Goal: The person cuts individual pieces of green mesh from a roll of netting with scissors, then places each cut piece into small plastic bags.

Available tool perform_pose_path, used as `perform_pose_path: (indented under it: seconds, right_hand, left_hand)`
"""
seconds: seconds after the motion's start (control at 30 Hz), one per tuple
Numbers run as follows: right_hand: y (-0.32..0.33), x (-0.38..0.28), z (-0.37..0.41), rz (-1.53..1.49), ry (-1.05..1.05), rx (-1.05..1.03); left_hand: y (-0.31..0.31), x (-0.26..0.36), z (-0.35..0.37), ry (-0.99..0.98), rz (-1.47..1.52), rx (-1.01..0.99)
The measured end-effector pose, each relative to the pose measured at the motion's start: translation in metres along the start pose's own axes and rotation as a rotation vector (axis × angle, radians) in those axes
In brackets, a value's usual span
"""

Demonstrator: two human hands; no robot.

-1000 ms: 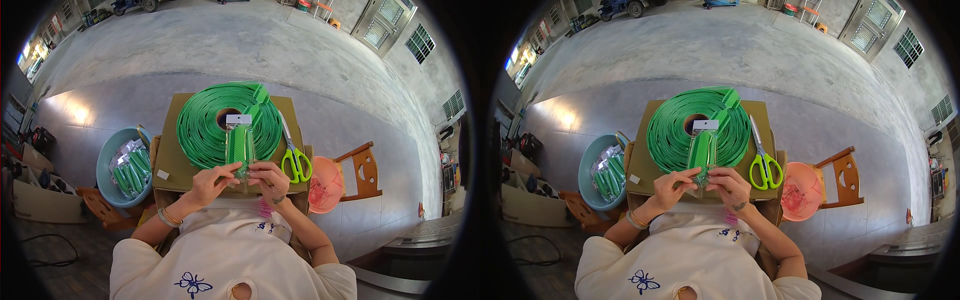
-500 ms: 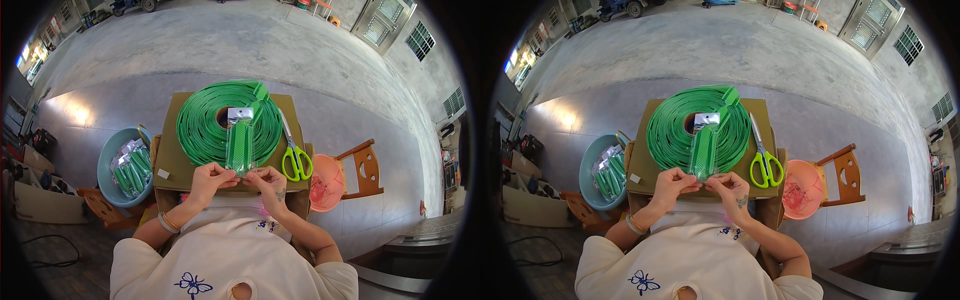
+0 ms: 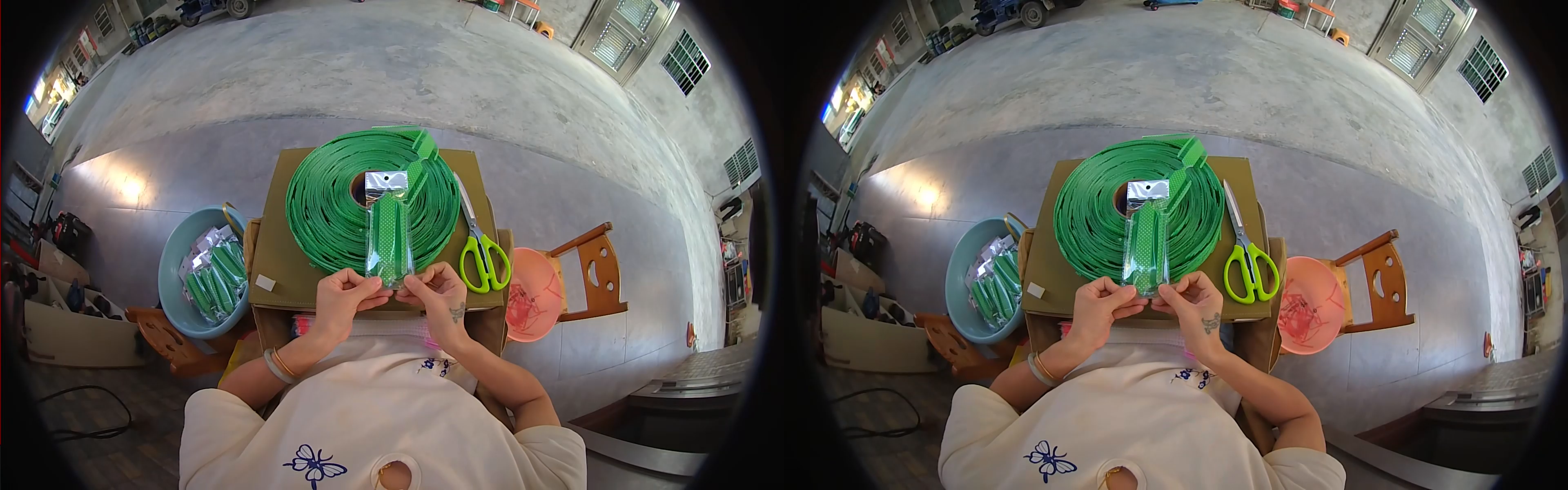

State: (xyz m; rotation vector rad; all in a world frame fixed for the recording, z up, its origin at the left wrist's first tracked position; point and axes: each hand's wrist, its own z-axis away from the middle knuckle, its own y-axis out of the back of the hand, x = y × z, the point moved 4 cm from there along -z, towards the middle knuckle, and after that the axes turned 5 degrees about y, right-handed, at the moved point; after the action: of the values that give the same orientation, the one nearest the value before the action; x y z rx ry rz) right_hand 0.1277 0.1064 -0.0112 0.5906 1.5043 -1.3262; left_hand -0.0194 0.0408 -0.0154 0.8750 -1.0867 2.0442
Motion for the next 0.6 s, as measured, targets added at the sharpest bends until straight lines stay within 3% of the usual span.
perform_pose_path:
  seconds: [0.33,0.6]
  right_hand:
    - [0.000,-0.003,0.000,0.070,0.032,0.030]
    - [-0.010,-0.017,-0.013,0.113,0.083,-0.053]
  left_hand:
    - [-0.002,0.002,0.001,-0.056,-0.032,0.006]
    - [-0.010,0.010,0.011,-0.353,-0.273,-0.028]
